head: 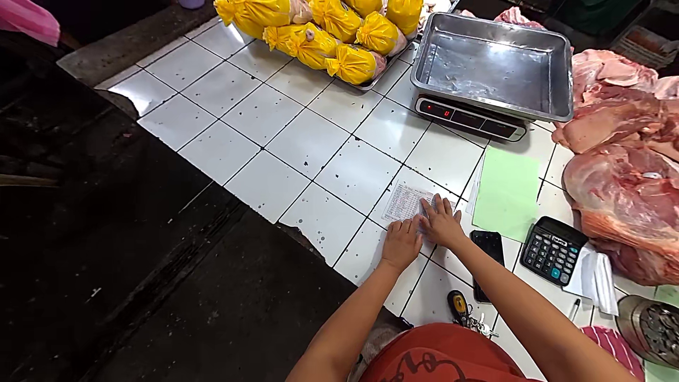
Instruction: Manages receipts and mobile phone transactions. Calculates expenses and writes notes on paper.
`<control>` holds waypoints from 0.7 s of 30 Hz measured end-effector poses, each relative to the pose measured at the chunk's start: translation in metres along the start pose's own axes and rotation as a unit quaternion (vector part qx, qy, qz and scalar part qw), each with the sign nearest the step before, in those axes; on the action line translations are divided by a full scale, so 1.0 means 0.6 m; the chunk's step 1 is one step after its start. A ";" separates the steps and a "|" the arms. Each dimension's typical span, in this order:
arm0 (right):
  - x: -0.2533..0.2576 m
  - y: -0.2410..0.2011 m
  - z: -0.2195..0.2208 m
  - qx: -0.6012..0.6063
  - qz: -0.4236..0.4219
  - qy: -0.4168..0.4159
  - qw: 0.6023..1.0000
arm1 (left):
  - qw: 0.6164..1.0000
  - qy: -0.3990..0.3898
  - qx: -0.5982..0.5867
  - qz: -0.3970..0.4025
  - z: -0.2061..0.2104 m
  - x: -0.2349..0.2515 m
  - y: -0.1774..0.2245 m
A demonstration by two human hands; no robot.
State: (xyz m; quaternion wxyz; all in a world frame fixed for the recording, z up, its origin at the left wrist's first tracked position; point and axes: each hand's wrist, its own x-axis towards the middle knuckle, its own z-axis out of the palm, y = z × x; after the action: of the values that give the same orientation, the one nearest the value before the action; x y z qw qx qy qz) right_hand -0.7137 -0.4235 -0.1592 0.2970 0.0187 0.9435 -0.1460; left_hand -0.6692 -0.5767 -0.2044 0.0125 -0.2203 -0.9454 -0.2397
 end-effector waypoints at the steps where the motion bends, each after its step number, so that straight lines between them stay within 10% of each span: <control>1: 0.000 0.000 -0.002 0.005 0.000 -0.004 1.000 | 0.999 -0.038 0.002 -0.026 -0.009 0.010 0.009; 21: 0.000 0.027 0.007 -0.025 -0.022 0.009 0.999 | 0.985 -0.150 0.045 -0.078 -0.012 0.030 0.031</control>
State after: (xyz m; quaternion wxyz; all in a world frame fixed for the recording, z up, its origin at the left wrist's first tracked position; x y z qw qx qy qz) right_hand -0.7095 -0.4089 -0.1667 0.2856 -0.0083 0.9496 -0.1288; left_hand -0.6781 -0.5580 -0.1873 -0.1384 -0.1782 -0.9607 -0.1614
